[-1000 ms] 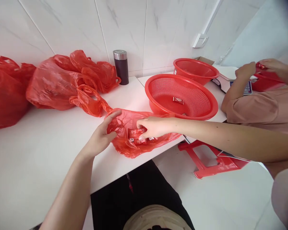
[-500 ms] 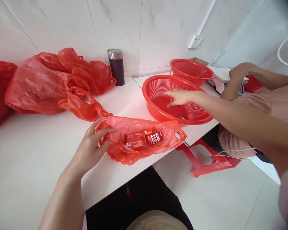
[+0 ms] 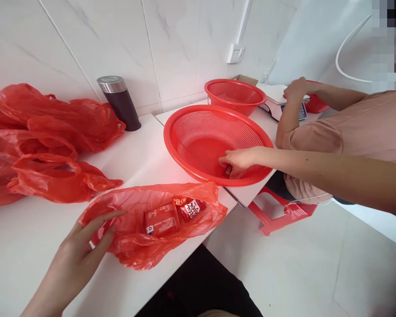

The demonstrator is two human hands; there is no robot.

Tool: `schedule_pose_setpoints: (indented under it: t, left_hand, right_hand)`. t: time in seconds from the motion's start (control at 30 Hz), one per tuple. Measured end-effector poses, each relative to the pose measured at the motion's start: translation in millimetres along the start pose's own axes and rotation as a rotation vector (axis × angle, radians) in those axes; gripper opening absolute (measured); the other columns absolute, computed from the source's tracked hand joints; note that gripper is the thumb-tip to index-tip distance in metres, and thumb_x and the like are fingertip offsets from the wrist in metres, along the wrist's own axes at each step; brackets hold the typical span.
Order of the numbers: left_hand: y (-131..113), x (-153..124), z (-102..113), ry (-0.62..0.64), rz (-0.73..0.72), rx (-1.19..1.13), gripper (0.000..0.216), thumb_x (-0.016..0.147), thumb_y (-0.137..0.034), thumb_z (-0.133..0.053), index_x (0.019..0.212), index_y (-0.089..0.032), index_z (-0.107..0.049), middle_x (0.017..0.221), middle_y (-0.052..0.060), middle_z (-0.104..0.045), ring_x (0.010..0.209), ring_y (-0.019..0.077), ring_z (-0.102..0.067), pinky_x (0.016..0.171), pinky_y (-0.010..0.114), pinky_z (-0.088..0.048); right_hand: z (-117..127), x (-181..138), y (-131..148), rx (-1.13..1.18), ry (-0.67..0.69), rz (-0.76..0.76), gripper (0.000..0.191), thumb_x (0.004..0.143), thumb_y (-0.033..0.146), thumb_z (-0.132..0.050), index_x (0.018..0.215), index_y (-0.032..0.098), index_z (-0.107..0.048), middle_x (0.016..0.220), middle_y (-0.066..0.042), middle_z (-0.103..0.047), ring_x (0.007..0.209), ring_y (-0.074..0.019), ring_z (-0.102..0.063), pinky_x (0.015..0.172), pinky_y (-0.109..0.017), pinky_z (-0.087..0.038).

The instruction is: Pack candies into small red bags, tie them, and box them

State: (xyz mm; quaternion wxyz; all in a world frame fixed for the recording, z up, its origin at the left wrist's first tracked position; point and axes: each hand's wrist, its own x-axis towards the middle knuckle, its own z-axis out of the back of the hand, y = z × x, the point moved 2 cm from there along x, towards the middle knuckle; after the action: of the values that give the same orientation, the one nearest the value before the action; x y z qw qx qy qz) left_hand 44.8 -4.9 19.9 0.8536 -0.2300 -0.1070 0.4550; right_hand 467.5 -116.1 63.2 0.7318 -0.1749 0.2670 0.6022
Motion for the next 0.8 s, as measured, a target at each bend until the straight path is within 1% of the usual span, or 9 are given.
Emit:
schedule_pose_setpoints:
  t: [0.1, 0.17, 0.23, 0.3, 0.37, 0.47, 0.57, 0.67, 0.8]
  left_hand:
    - [4.5, 2.9, -0.4, -0.037, -0.015, -0.022, 0.037, 0.079, -0.052, -0.053, 0.116, -0.045, -0.058, 0.106, 0.001, -0.055, 0.047, 0.0128, -0.046, 0.058, 0.037, -0.050]
    - [6.5, 4.8, -0.5, -0.066, -0.040, -0.055, 0.036, 0.078, -0.049, -0.056, 0.113, -0.048, -0.058, 0.116, 0.001, -0.054, 0.051, 0.0144, -0.049, 0.054, 0.036, -0.049]
    - [7.8, 6.3, -0.6, -0.064, -0.049, -0.083, 0.036, 0.077, -0.047, -0.057, 0.113, -0.050, -0.057, 0.121, 0.000, -0.052, 0.064, 0.0195, -0.057, 0.052, 0.034, -0.050]
    - [8.0, 7.1, -0.8, -0.047, -0.042, -0.092, 0.036, 0.077, -0.045, -0.058, 0.112, -0.050, -0.058, 0.125, 0.000, -0.051, 0.077, 0.0236, -0.060, 0.054, 0.033, -0.051]
    - [6.6, 7.0, -0.9, -0.040, -0.029, -0.088, 0.036, 0.077, -0.043, -0.058, 0.113, -0.049, -0.058, 0.125, 0.000, -0.051, 0.078, 0.0235, -0.060, 0.055, 0.033, -0.051]
    - [0.7, 5.6, -0.6, -0.080, -0.052, -0.108, 0.034, 0.079, -0.043, -0.056, 0.113, -0.045, -0.058, 0.125, 0.001, -0.049, 0.091, 0.0263, -0.060, 0.052, 0.029, -0.050]
    - [-8.3, 2.0, 2.1, -0.153, -0.100, -0.115, 0.030, 0.084, -0.042, -0.051, 0.113, -0.043, -0.057, 0.134, 0.000, -0.044, 0.116, 0.0306, -0.051, 0.051, 0.027, -0.049]
    - [-19.5, -7.9, 9.8, -0.272, -0.164, -0.007, 0.030, 0.085, -0.043, -0.050, 0.114, -0.042, -0.057, 0.138, 0.000, -0.040, 0.116, 0.0313, -0.051, 0.055, 0.032, -0.050]
    - [-39.8, -32.3, 20.5, -0.532, -0.271, 0.163, 0.023, 0.084, -0.037, -0.055, 0.105, -0.032, -0.065, 0.125, 0.007, -0.047, 0.109, 0.0312, -0.052, 0.079, 0.042, -0.050]
  right_hand:
    - [2.9, 4.1, 4.3, -0.053, 0.030, 0.084, 0.021, 0.071, 0.033, -0.067, 0.087, 0.021, -0.059, 0.089, -0.005, -0.063, 0.071, -0.0200, -0.057, 0.056, -0.030, -0.036]
    - [11.9, 6.9, 8.2, -0.028, -0.030, 0.137, 0.014, 0.073, 0.029, -0.063, 0.085, 0.022, -0.058, 0.085, -0.003, -0.063, 0.069, -0.0182, -0.056, 0.056, -0.029, -0.036]
    - [19.9, 6.5, 18.6, 0.057, -0.084, 0.195, 0.018, 0.074, 0.030, -0.062, 0.091, 0.024, -0.059, 0.087, -0.002, -0.064, 0.071, -0.0175, -0.056, 0.056, -0.029, -0.038]
    - [21.5, 2.8, 35.9, 0.137, -0.062, 0.228, 0.028, 0.075, 0.033, -0.063, 0.102, 0.030, -0.059, 0.097, -0.002, -0.064, 0.072, -0.0182, -0.058, 0.056, -0.030, -0.040]
    - [18.4, -1.1, 54.9, 0.159, -0.055, 0.217, 0.032, 0.075, 0.034, -0.063, 0.107, 0.036, -0.060, 0.108, -0.002, -0.063, 0.075, -0.0206, -0.059, 0.055, -0.033, -0.041]
    - [15.6, 0.9, 71.2, 0.164, -0.133, 0.173, 0.018, 0.078, 0.033, -0.061, 0.095, 0.037, -0.065, 0.103, -0.003, -0.064, 0.080, -0.0243, -0.059, 0.058, -0.037, -0.043]
    - [27.0, 10.8, 68.0, 0.164, -0.193, 0.218, 0.005, 0.078, 0.027, -0.062, 0.082, 0.029, -0.065, 0.088, -0.003, -0.065, 0.084, -0.0236, -0.059, 0.068, -0.037, -0.045]
    - [56.6, 7.2, 66.4, 0.179, -0.366, 0.273, 0.006, 0.076, 0.018, -0.062, 0.081, 0.021, -0.060, 0.086, -0.003, -0.063, 0.085, -0.0203, -0.060, 0.072, -0.032, -0.046]
    - [83.3, -36.4, 110.9, 0.462, -0.538, 0.451, 0.009, 0.084, 0.020, -0.058, 0.092, 0.022, -0.055, 0.091, 0.000, -0.063, 0.080, -0.0147, -0.063, 0.066, -0.026, -0.048]
